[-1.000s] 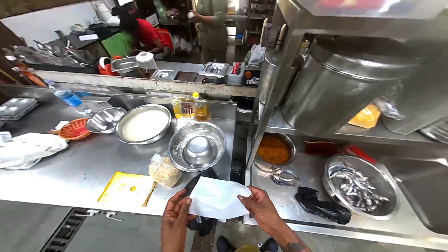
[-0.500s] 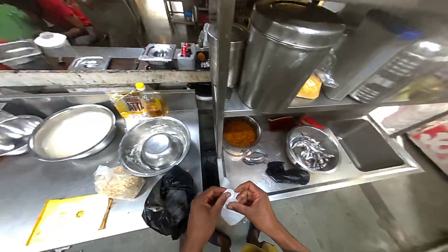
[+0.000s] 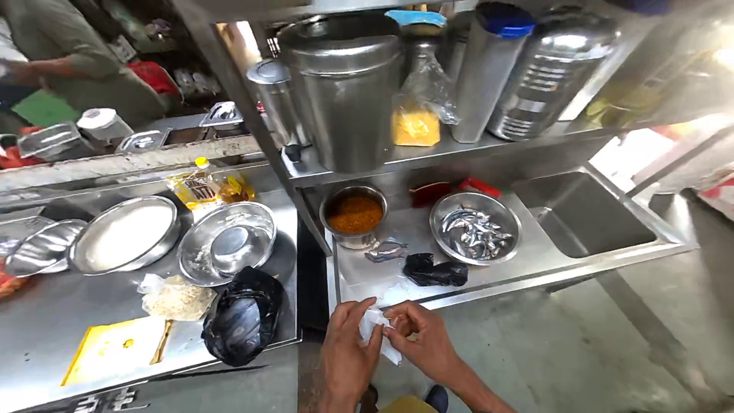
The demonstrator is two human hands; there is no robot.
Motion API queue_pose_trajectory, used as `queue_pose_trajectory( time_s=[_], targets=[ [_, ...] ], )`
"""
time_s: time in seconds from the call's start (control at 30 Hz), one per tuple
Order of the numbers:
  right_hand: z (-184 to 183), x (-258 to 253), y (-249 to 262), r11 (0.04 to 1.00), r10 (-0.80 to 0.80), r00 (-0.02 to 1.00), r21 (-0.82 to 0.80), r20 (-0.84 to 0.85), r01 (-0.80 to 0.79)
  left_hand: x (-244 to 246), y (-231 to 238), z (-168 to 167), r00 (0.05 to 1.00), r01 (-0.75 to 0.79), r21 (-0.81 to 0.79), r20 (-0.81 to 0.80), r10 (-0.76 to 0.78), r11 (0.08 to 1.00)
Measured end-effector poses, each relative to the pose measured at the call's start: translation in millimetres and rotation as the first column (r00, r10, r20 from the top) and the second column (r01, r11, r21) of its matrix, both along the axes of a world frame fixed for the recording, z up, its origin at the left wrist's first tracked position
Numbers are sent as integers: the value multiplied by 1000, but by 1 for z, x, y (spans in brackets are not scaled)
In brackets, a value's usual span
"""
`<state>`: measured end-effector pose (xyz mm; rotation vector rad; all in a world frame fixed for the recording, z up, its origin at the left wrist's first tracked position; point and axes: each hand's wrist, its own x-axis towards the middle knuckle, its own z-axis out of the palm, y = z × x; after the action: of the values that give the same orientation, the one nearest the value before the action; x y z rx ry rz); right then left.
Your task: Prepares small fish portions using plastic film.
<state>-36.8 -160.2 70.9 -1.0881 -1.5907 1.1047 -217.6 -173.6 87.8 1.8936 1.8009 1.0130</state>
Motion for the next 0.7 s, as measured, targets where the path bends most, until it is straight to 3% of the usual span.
queue_pose_trajectory(
  time_s=[0.07, 0.17, 0.3, 0.43, 0.53, 0.7],
  targets=[
    [-2, 33, -15, 997, -32, 993, 67, 110, 25, 36, -6, -9, 999, -29, 63, -32, 31, 998],
    [-6, 81, -37, 973, -201, 934, 168, 294, 157, 70, -16, -18, 994, -27, 98, -99, 37, 995],
    [-7, 124, -54, 949, -298, 903, 199, 310, 245, 108, -32, -24, 982, 76, 184, -182, -42, 980],
    [-5, 144, -58, 934, -345, 851, 230, 396, 272, 139, -31, -20, 993, 99, 100, -67, -92, 990],
    [0, 161, -55, 971, -233, 789, 83, 568, 226, 148, -21, -13, 999, 51, 75, 7, -52, 996],
    [-7, 182, -31, 962, -261, 839, 57, 477, 267, 160, 2, -11, 998, 15, 97, 53, -20, 995]
  ],
)
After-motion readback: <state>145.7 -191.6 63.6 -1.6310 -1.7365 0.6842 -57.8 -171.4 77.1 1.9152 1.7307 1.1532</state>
